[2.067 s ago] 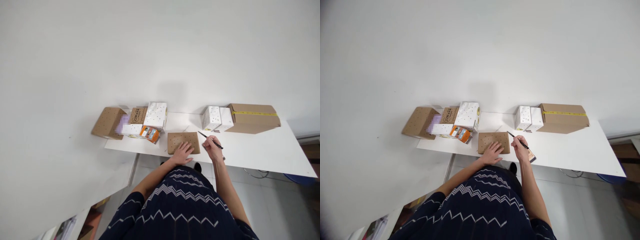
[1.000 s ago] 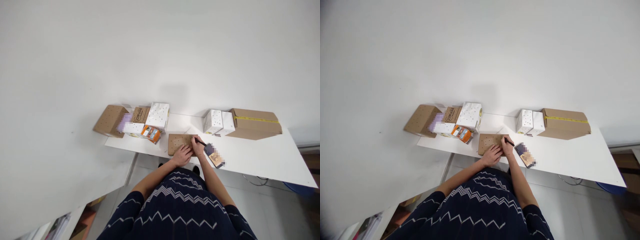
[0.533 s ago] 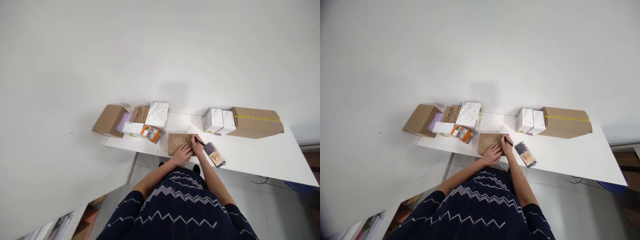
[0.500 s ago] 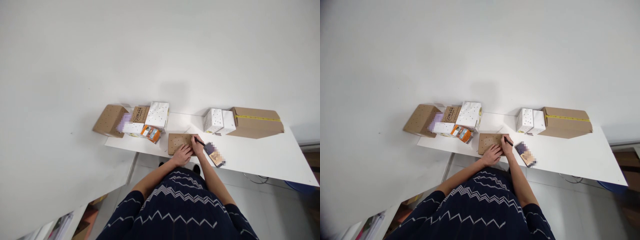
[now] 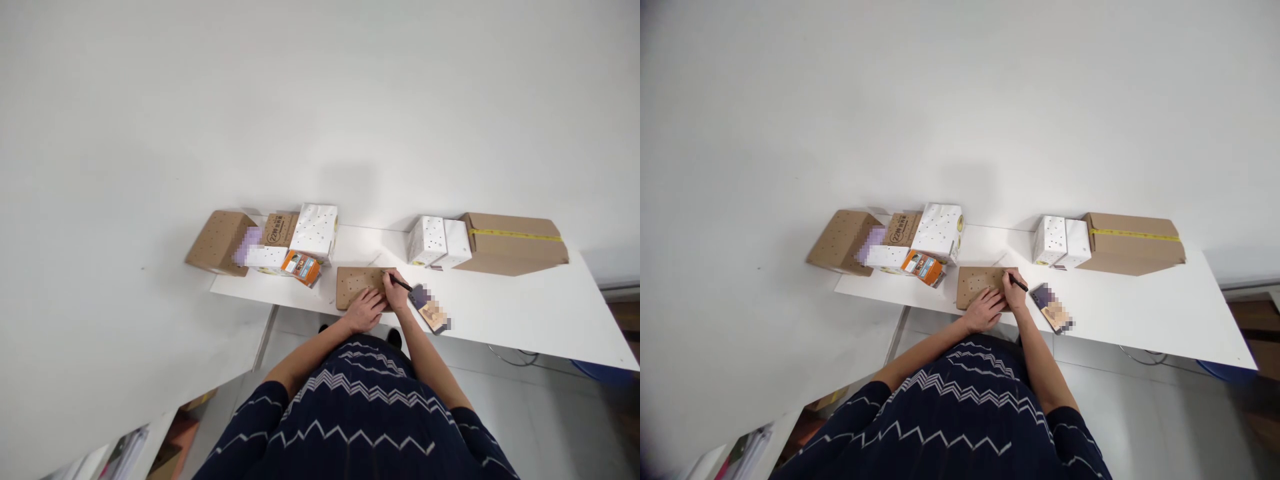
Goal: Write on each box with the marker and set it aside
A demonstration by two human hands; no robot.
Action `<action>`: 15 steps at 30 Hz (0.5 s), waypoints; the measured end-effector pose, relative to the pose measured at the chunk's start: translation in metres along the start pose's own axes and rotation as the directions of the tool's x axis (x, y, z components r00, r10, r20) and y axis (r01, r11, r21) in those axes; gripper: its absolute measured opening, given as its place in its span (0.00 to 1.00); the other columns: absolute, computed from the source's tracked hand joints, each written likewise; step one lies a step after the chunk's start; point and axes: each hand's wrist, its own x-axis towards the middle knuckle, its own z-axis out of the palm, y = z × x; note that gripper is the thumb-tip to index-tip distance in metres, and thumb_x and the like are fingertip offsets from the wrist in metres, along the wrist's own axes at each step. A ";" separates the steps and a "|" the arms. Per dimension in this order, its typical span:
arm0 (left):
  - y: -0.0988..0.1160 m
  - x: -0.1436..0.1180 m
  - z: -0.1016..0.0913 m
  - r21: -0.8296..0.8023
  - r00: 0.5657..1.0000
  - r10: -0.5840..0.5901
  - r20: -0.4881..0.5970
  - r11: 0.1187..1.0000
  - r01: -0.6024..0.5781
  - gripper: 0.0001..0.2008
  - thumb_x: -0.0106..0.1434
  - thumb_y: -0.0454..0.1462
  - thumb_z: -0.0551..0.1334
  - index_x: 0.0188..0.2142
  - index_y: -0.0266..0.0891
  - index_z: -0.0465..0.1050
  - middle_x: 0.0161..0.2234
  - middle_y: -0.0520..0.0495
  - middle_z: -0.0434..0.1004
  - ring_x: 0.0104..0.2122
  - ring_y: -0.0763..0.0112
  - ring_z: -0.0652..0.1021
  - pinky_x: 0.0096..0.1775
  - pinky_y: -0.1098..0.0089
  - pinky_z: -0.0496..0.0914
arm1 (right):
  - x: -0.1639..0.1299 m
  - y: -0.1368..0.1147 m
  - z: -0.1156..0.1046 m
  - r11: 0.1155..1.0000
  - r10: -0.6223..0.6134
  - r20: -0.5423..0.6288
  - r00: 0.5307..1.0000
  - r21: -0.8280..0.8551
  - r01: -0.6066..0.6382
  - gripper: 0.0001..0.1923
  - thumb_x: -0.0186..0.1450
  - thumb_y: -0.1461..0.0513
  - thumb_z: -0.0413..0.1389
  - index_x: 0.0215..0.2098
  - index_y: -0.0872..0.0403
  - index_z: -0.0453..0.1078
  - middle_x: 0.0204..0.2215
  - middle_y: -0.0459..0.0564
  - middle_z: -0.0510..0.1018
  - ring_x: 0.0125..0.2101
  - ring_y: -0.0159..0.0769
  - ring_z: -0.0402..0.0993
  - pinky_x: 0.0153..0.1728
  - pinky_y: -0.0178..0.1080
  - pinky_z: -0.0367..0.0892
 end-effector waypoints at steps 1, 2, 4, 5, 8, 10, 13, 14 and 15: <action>0.000 0.000 0.000 0.000 1.000 0.002 0.003 1.000 -0.002 0.22 0.67 0.42 0.51 0.57 0.37 0.65 0.59 0.42 0.66 0.60 0.57 0.64 0.62 0.53 0.55 | 0.000 0.002 0.001 0.999 0.021 -0.020 1.000 0.024 -0.021 0.16 0.59 0.50 0.52 0.31 0.54 0.69 0.25 0.48 0.75 0.27 0.37 0.71 0.37 0.42 0.68; 0.000 0.000 0.000 -0.002 1.000 0.002 0.006 1.000 -0.002 0.22 0.67 0.42 0.51 0.57 0.37 0.66 0.59 0.42 0.66 0.60 0.56 0.64 0.62 0.53 0.55 | 0.000 0.004 0.001 0.998 0.047 -0.046 0.998 0.049 -0.045 0.17 0.60 0.50 0.51 0.32 0.55 0.68 0.23 0.47 0.74 0.25 0.36 0.70 0.34 0.41 0.69; 0.000 0.000 0.001 -0.007 1.000 0.000 0.003 1.000 0.000 0.21 0.67 0.42 0.51 0.56 0.37 0.67 0.59 0.42 0.67 0.60 0.56 0.64 0.62 0.53 0.56 | 0.001 0.009 0.000 0.991 0.103 -0.114 0.988 0.098 -0.092 0.19 0.62 0.48 0.47 0.36 0.55 0.67 0.24 0.46 0.73 0.22 0.33 0.68 0.29 0.39 0.68; 0.000 -0.001 0.001 -0.011 1.000 0.000 -0.001 1.000 0.000 0.21 0.67 0.42 0.51 0.56 0.37 0.67 0.58 0.42 0.67 0.61 0.56 0.64 0.62 0.53 0.56 | 0.001 0.012 -0.002 0.986 0.128 -0.148 0.981 0.122 -0.111 0.20 0.63 0.48 0.45 0.38 0.55 0.66 0.25 0.47 0.73 0.21 0.32 0.68 0.27 0.38 0.68; -0.001 -0.002 0.003 -0.019 1.000 -0.004 -0.007 1.000 0.004 0.21 0.67 0.42 0.52 0.57 0.38 0.67 0.59 0.43 0.66 0.61 0.57 0.63 0.62 0.54 0.55 | 0.003 0.027 -0.015 0.981 0.170 -0.232 0.958 0.132 -0.143 0.23 0.64 0.47 0.43 0.46 0.55 0.64 0.33 0.49 0.75 0.22 0.30 0.68 0.27 0.36 0.68; -0.001 -0.002 0.004 -0.021 1.000 -0.007 -0.003 1.000 0.007 0.22 0.66 0.41 0.54 0.57 0.39 0.67 0.59 0.43 0.66 0.61 0.58 0.63 0.62 0.54 0.55 | 0.003 0.040 -0.029 0.993 0.103 -0.187 0.977 -0.038 -0.112 0.24 0.66 0.49 0.42 0.49 0.55 0.65 0.38 0.53 0.75 0.27 0.33 0.70 0.32 0.39 0.69; -0.001 -0.003 0.004 -0.022 1.000 -0.010 -0.010 1.000 0.010 0.21 0.66 0.41 0.54 0.57 0.39 0.67 0.59 0.43 0.66 0.61 0.59 0.62 0.62 0.54 0.55 | 0.002 0.059 -0.048 0.941 -0.015 0.028 1.000 -0.336 0.024 0.22 0.66 0.55 0.42 0.51 0.56 0.67 0.45 0.60 0.75 0.41 0.44 0.71 0.45 0.49 0.66; -0.001 -0.003 0.004 -0.022 1.000 -0.010 -0.016 1.000 0.010 0.21 0.66 0.41 0.54 0.56 0.39 0.67 0.59 0.43 0.66 0.62 0.59 0.62 0.62 0.55 0.55 | 0.002 0.064 -0.052 0.913 -0.023 0.099 0.995 -0.403 0.061 0.22 0.65 0.58 0.43 0.52 0.56 0.68 0.48 0.62 0.74 0.44 0.47 0.69 0.48 0.52 0.63; -0.001 -0.003 0.004 -0.022 1.000 -0.010 -0.019 1.000 0.010 0.21 0.66 0.41 0.54 0.56 0.39 0.67 0.59 0.43 0.66 0.62 0.59 0.62 0.62 0.55 0.54 | 0.001 0.068 -0.055 0.881 -0.009 0.156 0.988 -0.466 0.082 0.22 0.65 0.60 0.44 0.53 0.55 0.68 0.51 0.62 0.73 0.47 0.50 0.67 0.49 0.55 0.61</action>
